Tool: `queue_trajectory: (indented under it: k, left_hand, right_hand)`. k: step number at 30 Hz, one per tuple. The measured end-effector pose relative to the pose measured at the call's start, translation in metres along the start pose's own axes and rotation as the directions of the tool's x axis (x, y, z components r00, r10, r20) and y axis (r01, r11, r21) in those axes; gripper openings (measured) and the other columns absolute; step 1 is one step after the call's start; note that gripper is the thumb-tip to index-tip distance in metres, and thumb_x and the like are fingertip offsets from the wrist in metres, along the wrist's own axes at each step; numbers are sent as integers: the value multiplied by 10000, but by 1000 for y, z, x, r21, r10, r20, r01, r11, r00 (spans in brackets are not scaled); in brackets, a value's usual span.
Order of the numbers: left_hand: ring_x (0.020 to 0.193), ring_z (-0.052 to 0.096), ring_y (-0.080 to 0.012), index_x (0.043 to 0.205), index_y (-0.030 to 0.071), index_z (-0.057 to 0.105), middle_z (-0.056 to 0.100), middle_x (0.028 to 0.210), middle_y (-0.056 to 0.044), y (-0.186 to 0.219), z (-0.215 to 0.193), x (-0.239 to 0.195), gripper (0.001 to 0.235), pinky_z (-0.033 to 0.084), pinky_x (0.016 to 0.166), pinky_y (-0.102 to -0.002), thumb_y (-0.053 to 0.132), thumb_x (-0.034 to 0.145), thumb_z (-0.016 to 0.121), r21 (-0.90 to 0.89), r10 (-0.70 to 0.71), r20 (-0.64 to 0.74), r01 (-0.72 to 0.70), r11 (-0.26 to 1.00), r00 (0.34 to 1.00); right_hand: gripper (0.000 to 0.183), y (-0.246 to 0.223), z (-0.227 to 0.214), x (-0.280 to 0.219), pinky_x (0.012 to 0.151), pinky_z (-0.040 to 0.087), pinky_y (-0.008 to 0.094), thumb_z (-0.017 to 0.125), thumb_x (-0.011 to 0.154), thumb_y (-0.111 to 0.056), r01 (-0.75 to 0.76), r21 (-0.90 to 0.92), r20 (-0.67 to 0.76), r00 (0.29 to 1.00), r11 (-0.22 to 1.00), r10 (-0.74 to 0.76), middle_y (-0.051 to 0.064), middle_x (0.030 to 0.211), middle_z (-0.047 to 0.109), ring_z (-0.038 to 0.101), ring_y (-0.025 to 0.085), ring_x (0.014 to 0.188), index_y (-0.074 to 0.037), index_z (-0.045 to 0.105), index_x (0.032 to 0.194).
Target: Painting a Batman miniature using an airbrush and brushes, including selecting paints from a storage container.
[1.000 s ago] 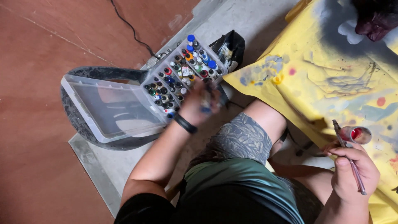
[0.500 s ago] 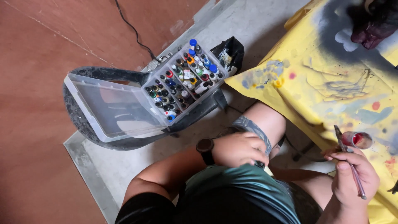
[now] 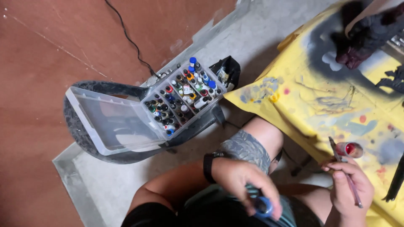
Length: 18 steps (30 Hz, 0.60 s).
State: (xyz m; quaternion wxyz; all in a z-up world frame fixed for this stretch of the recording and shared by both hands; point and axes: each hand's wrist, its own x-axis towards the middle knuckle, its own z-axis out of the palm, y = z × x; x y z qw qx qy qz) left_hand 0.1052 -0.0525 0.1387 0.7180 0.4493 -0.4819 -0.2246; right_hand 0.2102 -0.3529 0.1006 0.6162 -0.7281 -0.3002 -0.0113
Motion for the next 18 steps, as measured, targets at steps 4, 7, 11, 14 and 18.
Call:
queue_trajectory:
  k: [4,7,11,14,18]
  left_hand:
    - [1231,691,-288,1287,122,626,691,1286,-89,6,8,9,367,589,1101,-447,177,932,703,444,-6,-167,81,892,986]
    - [1241,690,-284,1266,129,627,691,1284,-76,10,0,10,313,579,1123,-468,157,961,690,484,49,-162,37,874,986]
    - [1342,703,-207,1317,165,632,700,1354,-2,30,15,7,464,476,1346,-423,277,912,827,166,118,-68,-105,980,991]
    - [1148,696,-197,1164,264,668,746,1164,61,14,1,14,319,384,1117,-485,205,852,634,869,-49,-306,300,392,951]
    - [1309,724,-165,1378,180,611,699,1381,0,25,4,11,543,454,1362,-380,284,904,856,186,114,28,-117,976,993]
  right_hand:
    - [220,0,-6,-4,937,581,362,538,1087,-156,-3,11,9,1000,1000,3,205,976,628,659,281,942,55,600,1088]
    - [225,1,-8,-7,954,570,336,547,1089,-164,-15,2,-23,1000,1000,15,215,993,633,668,274,953,52,609,1094]
    - [197,11,-22,-18,992,577,332,565,1105,-146,-18,-91,-52,999,996,13,193,1073,680,699,255,992,42,622,1115]
    - [208,8,-23,-5,940,596,340,547,1113,-159,65,49,-73,995,997,-61,230,1016,634,685,282,931,43,595,1132]
    - [168,7,-29,-8,977,643,302,542,1115,-105,63,97,-129,990,993,-50,182,1050,653,715,248,966,42,603,1169]
